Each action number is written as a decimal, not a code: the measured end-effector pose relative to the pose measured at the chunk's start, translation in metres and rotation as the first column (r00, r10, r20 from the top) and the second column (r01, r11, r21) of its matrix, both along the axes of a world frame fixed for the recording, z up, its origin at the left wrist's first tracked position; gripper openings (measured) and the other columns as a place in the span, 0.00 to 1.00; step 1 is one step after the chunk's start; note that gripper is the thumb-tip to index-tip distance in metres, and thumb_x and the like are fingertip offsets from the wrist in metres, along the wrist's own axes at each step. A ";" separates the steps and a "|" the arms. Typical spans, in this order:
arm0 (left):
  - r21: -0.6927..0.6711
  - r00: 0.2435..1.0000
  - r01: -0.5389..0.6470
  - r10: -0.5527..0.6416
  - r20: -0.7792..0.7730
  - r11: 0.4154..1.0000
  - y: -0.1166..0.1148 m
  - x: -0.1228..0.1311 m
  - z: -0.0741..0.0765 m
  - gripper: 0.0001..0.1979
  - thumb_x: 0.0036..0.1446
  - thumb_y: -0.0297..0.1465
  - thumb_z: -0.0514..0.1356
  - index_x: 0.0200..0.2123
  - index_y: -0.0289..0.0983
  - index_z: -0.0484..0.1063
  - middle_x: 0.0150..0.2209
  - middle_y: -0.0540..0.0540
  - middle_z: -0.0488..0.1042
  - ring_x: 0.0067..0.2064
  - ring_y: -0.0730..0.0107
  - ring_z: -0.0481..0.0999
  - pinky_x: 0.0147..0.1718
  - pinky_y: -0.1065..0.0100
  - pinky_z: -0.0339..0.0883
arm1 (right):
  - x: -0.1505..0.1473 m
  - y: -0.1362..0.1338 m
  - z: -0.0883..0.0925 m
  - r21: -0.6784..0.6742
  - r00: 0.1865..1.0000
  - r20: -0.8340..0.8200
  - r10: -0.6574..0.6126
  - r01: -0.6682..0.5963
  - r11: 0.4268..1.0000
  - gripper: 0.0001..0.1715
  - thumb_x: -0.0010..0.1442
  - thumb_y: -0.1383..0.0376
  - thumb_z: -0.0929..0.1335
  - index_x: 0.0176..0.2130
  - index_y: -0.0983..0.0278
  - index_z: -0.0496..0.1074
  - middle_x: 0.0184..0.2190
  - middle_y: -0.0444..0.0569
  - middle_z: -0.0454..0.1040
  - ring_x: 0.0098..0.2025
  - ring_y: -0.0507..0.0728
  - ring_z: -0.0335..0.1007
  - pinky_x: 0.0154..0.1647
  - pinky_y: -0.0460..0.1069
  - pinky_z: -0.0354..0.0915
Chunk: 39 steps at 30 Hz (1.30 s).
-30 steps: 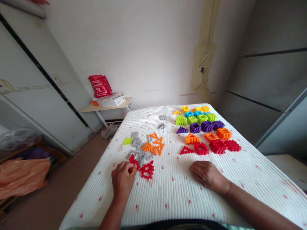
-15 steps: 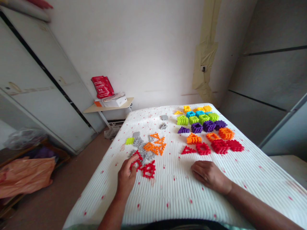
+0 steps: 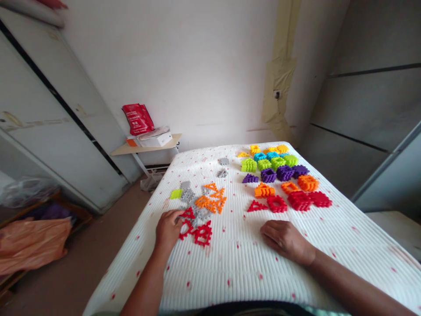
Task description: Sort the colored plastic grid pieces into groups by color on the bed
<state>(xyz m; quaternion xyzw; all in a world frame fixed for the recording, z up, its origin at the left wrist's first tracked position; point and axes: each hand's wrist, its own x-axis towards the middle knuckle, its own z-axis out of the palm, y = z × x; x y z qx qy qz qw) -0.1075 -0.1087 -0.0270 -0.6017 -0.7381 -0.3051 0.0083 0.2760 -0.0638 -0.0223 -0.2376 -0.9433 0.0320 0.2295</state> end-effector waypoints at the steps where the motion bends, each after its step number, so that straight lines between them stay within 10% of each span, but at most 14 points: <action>1: -0.009 1.000 0.012 -0.012 -0.006 1.000 0.001 -0.001 0.000 0.14 0.46 0.28 0.53 0.34 0.39 0.76 0.38 0.45 0.78 0.43 0.61 0.73 0.47 0.59 0.66 | 0.000 0.000 0.000 0.001 1.000 -0.001 0.000 0.000 1.000 0.17 0.65 0.69 0.55 0.29 0.65 0.66 0.24 0.48 0.67 0.26 0.51 0.61 0.28 0.47 0.54; 28: 0.114 0.995 0.099 -0.094 -0.044 0.989 -0.002 -0.021 0.003 0.09 0.47 0.38 0.55 0.25 0.42 0.73 0.29 0.47 0.76 0.36 0.61 0.74 0.41 0.61 0.68 | 0.000 0.000 0.000 0.036 0.999 0.030 -0.016 0.015 0.999 0.15 0.63 0.69 0.56 0.27 0.64 0.63 0.24 0.46 0.66 0.26 0.51 0.58 0.28 0.47 0.51; 39: 0.208 0.938 0.337 -0.347 0.012 0.918 0.029 0.104 0.026 0.06 0.51 0.30 0.56 0.27 0.41 0.74 0.30 0.48 0.75 0.37 0.66 0.73 0.40 0.63 0.68 | 0.000 -0.004 0.001 0.034 1.000 0.030 -0.002 0.001 0.999 0.13 0.62 0.70 0.57 0.27 0.64 0.63 0.25 0.47 0.67 0.27 0.51 0.60 0.28 0.47 0.52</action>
